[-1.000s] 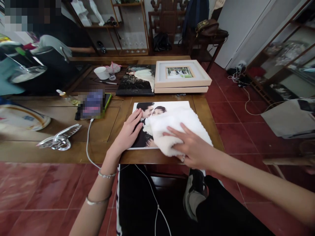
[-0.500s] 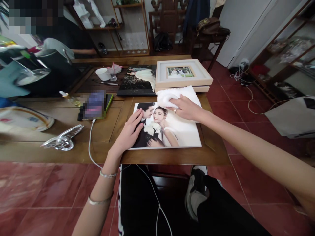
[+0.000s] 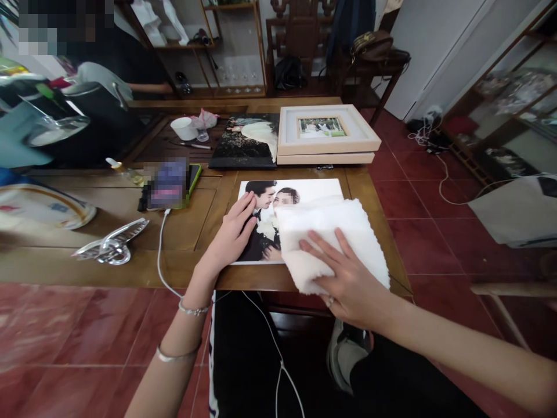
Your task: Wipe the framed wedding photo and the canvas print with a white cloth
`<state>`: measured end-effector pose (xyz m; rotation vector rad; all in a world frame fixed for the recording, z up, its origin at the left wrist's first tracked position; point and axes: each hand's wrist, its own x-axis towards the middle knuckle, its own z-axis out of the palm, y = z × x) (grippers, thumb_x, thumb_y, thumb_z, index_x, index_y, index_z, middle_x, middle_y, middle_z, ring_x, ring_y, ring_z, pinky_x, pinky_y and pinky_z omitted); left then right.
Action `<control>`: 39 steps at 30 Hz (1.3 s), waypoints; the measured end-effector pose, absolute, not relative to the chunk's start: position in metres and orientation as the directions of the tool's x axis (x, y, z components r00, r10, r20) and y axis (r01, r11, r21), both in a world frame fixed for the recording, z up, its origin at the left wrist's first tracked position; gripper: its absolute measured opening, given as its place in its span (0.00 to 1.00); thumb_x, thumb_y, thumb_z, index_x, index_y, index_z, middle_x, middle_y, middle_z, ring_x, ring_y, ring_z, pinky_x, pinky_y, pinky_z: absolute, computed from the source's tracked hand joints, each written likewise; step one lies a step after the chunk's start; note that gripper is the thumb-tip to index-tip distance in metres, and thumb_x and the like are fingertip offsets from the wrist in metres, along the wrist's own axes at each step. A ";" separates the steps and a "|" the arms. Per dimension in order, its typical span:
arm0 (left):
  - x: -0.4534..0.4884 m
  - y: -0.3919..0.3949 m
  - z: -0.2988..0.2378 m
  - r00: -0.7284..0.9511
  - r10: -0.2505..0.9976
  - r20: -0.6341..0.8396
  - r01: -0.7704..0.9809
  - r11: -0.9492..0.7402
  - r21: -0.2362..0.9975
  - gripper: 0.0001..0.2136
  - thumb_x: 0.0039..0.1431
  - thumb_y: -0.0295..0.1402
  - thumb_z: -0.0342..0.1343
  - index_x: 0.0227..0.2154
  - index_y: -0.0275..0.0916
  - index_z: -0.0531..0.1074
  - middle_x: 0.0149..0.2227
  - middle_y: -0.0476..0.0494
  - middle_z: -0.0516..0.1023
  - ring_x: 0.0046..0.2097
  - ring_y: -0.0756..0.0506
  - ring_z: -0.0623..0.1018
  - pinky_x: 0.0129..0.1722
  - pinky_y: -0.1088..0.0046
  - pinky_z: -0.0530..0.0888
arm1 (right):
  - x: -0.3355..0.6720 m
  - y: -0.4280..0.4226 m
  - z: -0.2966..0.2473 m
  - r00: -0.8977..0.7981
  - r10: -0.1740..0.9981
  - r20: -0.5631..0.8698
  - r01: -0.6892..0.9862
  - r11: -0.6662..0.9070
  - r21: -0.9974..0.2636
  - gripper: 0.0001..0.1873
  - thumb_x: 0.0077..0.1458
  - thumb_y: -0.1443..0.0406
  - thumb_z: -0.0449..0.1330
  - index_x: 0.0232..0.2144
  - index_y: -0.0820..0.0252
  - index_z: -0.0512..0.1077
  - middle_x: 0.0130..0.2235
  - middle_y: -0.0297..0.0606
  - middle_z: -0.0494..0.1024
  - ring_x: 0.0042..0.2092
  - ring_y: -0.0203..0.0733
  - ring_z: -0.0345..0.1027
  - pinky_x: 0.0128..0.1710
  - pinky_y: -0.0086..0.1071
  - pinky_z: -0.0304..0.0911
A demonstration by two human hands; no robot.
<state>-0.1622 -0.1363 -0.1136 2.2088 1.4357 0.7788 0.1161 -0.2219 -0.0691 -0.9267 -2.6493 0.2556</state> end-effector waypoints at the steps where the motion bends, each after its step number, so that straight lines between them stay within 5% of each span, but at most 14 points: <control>1: -0.162 -0.136 -0.114 0.324 0.916 0.236 0.700 -0.400 0.592 0.25 0.70 0.41 0.42 0.66 0.38 0.58 0.70 0.39 0.54 0.71 0.42 0.54 0.69 0.55 0.52 | 0.116 -0.225 -0.069 -0.753 0.616 0.232 0.560 0.785 -0.264 0.10 0.49 0.73 0.59 0.33 0.61 0.79 0.65 0.56 0.63 0.68 0.67 0.45 0.62 0.74 0.40; 11: -0.163 -0.137 -0.112 0.333 0.916 0.223 0.693 -0.398 0.602 0.25 0.70 0.42 0.42 0.67 0.40 0.57 0.70 0.38 0.54 0.71 0.40 0.54 0.68 0.52 0.51 | 0.118 -0.116 -0.058 -0.769 0.634 0.079 0.619 0.770 -0.156 0.18 0.56 0.73 0.54 0.48 0.63 0.73 0.61 0.55 0.69 0.69 0.59 0.48 0.61 0.69 0.47; 17: -0.162 -0.138 -0.111 0.330 0.920 0.212 0.687 -0.388 0.615 0.25 0.70 0.41 0.42 0.67 0.40 0.57 0.70 0.38 0.53 0.71 0.40 0.53 0.68 0.52 0.51 | 0.126 -0.067 -0.060 -0.688 0.700 0.191 0.672 0.714 -0.197 0.16 0.65 0.67 0.47 0.46 0.63 0.72 0.57 0.52 0.74 0.59 0.61 0.65 0.58 0.60 0.56; 23: -0.161 -0.138 -0.111 0.307 0.926 0.219 0.684 -0.375 0.626 0.25 0.70 0.40 0.43 0.66 0.37 0.58 0.70 0.38 0.54 0.71 0.41 0.54 0.69 0.54 0.52 | 0.129 -0.104 -0.067 -0.671 0.716 0.191 0.693 0.698 -0.181 0.13 0.58 0.72 0.51 0.43 0.64 0.73 0.59 0.58 0.70 0.68 0.60 0.49 0.62 0.68 0.47; 35: -0.162 -0.137 -0.113 0.331 0.916 0.226 0.698 -0.399 0.594 0.25 0.70 0.40 0.41 0.67 0.40 0.56 0.70 0.39 0.53 0.71 0.40 0.53 0.69 0.51 0.52 | 0.125 -0.237 -0.074 -0.719 0.637 0.278 0.600 0.771 -0.214 0.08 0.48 0.74 0.59 0.27 0.59 0.76 0.66 0.54 0.61 0.69 0.65 0.44 0.63 0.72 0.41; 39: -0.163 -0.136 -0.114 0.349 0.907 0.234 0.691 -0.418 0.590 0.26 0.70 0.41 0.41 0.67 0.39 0.56 0.70 0.38 0.53 0.71 0.40 0.53 0.69 0.53 0.52 | 0.120 -0.221 -0.067 -0.731 0.640 0.237 0.598 0.768 -0.230 0.10 0.50 0.73 0.58 0.32 0.59 0.78 0.64 0.55 0.64 0.68 0.64 0.48 0.62 0.71 0.45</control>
